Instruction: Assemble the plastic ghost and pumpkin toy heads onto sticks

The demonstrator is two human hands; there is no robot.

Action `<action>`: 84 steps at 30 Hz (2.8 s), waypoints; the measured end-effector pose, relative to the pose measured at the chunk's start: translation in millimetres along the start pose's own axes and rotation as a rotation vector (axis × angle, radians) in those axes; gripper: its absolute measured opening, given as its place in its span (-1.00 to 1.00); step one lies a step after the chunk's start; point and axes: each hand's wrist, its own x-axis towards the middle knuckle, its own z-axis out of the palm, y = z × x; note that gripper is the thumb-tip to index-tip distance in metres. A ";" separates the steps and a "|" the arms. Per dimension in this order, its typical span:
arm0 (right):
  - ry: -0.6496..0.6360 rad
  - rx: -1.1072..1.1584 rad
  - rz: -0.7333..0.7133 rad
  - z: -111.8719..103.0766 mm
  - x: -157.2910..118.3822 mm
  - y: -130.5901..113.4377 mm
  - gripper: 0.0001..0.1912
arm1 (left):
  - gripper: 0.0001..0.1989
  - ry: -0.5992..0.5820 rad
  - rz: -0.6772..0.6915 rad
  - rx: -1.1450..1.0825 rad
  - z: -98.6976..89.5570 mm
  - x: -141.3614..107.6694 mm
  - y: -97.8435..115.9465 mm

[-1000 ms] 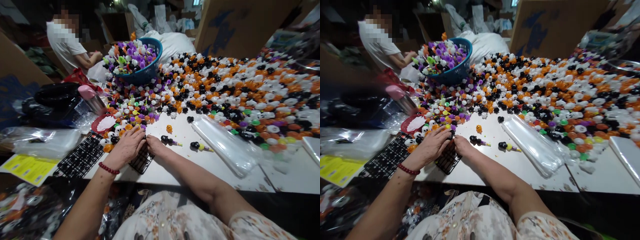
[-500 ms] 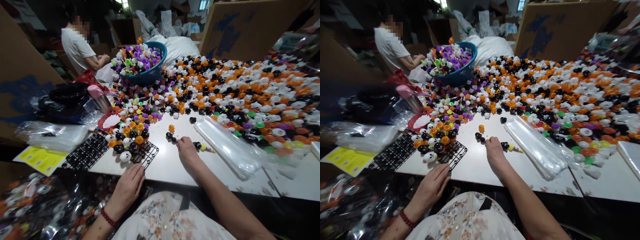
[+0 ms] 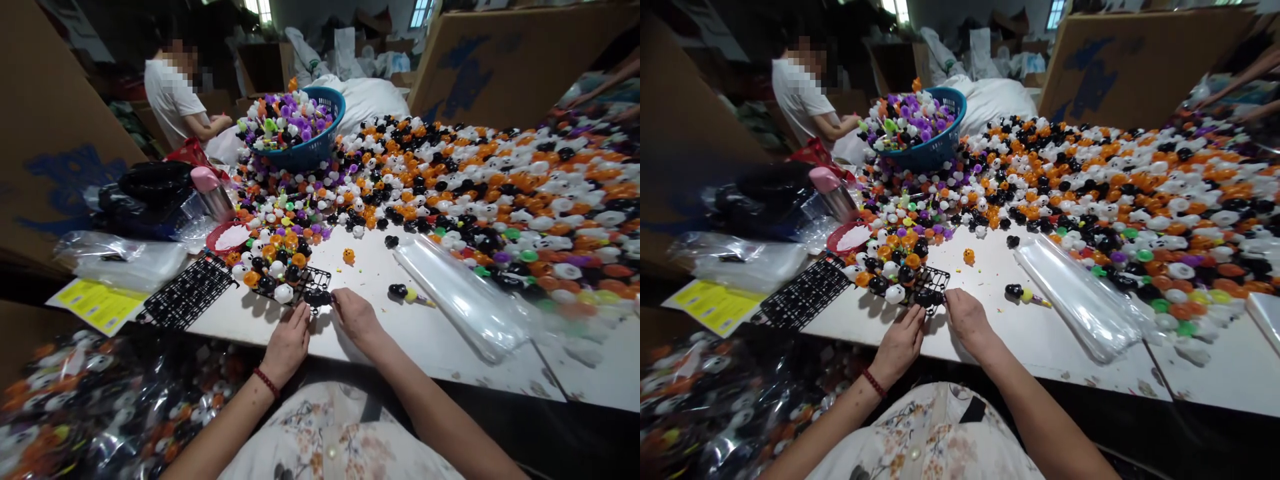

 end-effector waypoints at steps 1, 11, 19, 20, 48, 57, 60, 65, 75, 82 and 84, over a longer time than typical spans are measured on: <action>-0.007 0.016 0.012 2.0 -0.7 -0.9 -0.87 | -0.58 -0.003 -0.006 -0.009 0.7 0.2 0.3; -0.058 0.227 0.020 13.9 -0.8 -10.1 -0.86 | -0.60 0.190 -0.139 -0.025 0.4 -5.7 4.2; -0.092 0.723 0.384 27.3 23.4 -23.1 -0.85 | -0.65 0.206 -0.131 -0.056 1.1 -4.1 2.8; -0.106 0.759 0.392 30.9 26.1 -24.9 -0.85 | -0.65 0.208 -0.132 -0.067 1.2 -4.1 2.6; 0.020 0.524 0.185 -8.4 -0.1 10.5 -0.69 | -0.66 0.204 -0.118 -0.150 -3.7 4.1 -8.2; -0.008 -0.265 0.558 -89.6 -64.1 120.6 -0.82 | -0.58 -0.067 -0.560 -0.129 -6.7 31.7 -5.8; -0.022 -0.145 0.513 -80.4 -53.6 113.2 -0.79 | -0.54 -0.066 -0.557 -0.123 -5.0 41.2 -4.9; -0.042 0.479 0.453 -54.3 -26.4 74.5 -0.70 | -0.55 0.038 -0.468 -0.124 1.3 44.1 -6.3; -0.200 1.095 0.555 -10.3 11.1 24.7 -0.66 | -0.58 0.034 -0.476 -0.215 8.2 37.5 -7.9; -0.122 1.024 0.557 12.4 39.8 10.4 -0.70 | -0.61 0.034 -0.512 -0.308 8.4 32.4 -9.4; -0.125 1.024 0.516 23.8 47.3 9.0 -0.71 | -0.62 0.047 -0.512 -0.324 8.4 31.6 -9.6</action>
